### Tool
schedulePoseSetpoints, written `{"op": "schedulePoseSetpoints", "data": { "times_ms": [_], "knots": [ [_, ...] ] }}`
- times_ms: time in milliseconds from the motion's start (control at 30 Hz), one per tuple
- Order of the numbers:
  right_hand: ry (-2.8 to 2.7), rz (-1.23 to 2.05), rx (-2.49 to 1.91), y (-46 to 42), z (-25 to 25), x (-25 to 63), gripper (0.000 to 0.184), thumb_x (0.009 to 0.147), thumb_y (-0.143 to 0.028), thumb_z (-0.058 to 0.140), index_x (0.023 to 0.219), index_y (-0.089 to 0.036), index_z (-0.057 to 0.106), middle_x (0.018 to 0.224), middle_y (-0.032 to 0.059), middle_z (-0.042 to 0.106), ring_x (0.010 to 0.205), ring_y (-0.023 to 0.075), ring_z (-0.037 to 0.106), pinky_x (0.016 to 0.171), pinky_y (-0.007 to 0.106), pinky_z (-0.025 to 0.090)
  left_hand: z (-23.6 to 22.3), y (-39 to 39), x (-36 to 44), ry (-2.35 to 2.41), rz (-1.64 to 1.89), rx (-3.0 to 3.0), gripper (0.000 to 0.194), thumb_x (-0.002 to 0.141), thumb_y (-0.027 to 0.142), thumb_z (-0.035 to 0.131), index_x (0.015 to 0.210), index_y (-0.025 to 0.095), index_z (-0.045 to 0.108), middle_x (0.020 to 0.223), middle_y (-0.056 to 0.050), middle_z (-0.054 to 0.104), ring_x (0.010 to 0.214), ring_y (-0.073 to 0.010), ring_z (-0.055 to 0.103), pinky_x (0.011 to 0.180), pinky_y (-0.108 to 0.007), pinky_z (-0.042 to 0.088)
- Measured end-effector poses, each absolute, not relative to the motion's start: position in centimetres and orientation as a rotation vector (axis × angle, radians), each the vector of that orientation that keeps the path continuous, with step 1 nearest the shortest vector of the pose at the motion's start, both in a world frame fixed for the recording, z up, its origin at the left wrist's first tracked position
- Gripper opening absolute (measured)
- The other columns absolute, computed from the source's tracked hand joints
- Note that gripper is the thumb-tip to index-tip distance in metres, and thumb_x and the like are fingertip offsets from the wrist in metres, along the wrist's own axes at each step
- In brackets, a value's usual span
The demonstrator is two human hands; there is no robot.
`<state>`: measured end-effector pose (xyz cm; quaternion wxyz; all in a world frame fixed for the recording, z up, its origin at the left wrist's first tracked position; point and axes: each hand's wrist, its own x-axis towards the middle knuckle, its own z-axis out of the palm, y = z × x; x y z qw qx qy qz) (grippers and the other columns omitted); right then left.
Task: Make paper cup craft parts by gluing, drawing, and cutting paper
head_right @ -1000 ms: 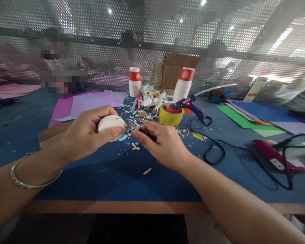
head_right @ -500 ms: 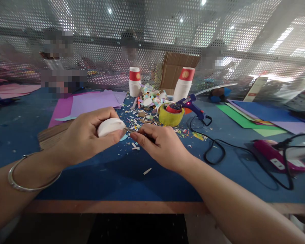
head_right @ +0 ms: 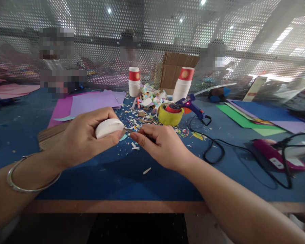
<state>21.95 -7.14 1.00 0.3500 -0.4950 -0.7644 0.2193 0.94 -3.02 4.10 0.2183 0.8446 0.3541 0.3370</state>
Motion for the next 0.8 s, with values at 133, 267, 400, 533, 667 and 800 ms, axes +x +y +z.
{"op": "schedulePoseSetpoints", "data": {
  "times_ms": [133, 267, 400, 533, 667, 800],
  "knots": [
    [-1.967, 0.590, -1.291, -7.1, 0.9, 21.9, 0.053, 0.098, -0.062, 0.049, 0.066, -0.020, 0.049, 0.061, -0.0030, 0.043, 0.058, 0.0106, 0.037, 0.054, 0.029, 0.028, 4.1, -2.6, 0.9, 0.930, 0.915, 2.227, 0.016, 0.076, 0.021, 0.068, 0.078, 0.021, 0.052, 0.065, 0.006, 0.048, 0.056, -0.0098, 0.040, 0.050, -0.024, 0.034],
    [-1.915, 0.653, -1.292, -7.1, 0.9, 21.8, 0.050, 0.095, -0.063, 0.052, 0.071, -0.020, 0.053, 0.063, -0.0031, 0.045, 0.058, 0.0108, 0.038, 0.053, 0.029, 0.029, 4.0, -2.1, 0.7, 0.862, 0.880, 2.086, 0.023, 0.074, 0.023, 0.071, 0.086, 0.022, 0.052, 0.068, 0.006, 0.052, 0.055, -0.0096, 0.043, 0.047, -0.023, 0.035],
    [-1.900, 0.668, -1.272, -7.1, 0.9, 21.8, 0.047, 0.095, -0.062, 0.053, 0.077, -0.019, 0.057, 0.068, -0.0022, 0.049, 0.060, 0.0112, 0.041, 0.055, 0.029, 0.031, 3.9, -1.9, 0.7, 0.848, 0.868, 2.043, 0.024, 0.073, 0.023, 0.073, 0.086, 0.022, 0.052, 0.067, 0.006, 0.053, 0.053, -0.0093, 0.045, 0.046, -0.022, 0.037],
    [-1.902, 0.659, -1.275, -7.2, 0.9, 21.7, 0.044, 0.097, -0.058, 0.053, 0.076, -0.019, 0.057, 0.066, -0.0025, 0.048, 0.060, 0.0112, 0.041, 0.056, 0.029, 0.032, 3.9, -1.9, 0.7, 0.849, 0.844, 1.944, 0.028, 0.073, 0.023, 0.075, 0.086, 0.022, 0.051, 0.065, 0.007, 0.054, 0.051, -0.0082, 0.047, 0.043, -0.020, 0.040],
    [-1.922, 0.626, -1.247, -7.3, 1.0, 21.7, 0.044, 0.097, -0.056, 0.053, 0.073, -0.020, 0.056, 0.064, -0.0030, 0.048, 0.059, 0.0108, 0.041, 0.057, 0.028, 0.033, 3.9, -1.7, 0.7, 0.790, 0.785, 1.777, 0.028, 0.077, 0.024, 0.075, 0.090, 0.021, 0.051, 0.069, 0.005, 0.060, 0.055, -0.0090, 0.054, 0.043, -0.018, 0.046],
    [-1.929, 0.600, -1.268, -7.3, 1.0, 21.8, 0.041, 0.098, -0.053, 0.053, 0.076, -0.019, 0.058, 0.063, -0.0030, 0.048, 0.058, 0.0106, 0.041, 0.056, 0.028, 0.032, 3.9, -1.5, 0.8, 0.738, 0.740, 1.682, 0.027, 0.080, 0.024, 0.075, 0.088, 0.020, 0.050, 0.067, 0.006, 0.061, 0.056, -0.0083, 0.057, 0.047, -0.018, 0.046]
  ]
}}
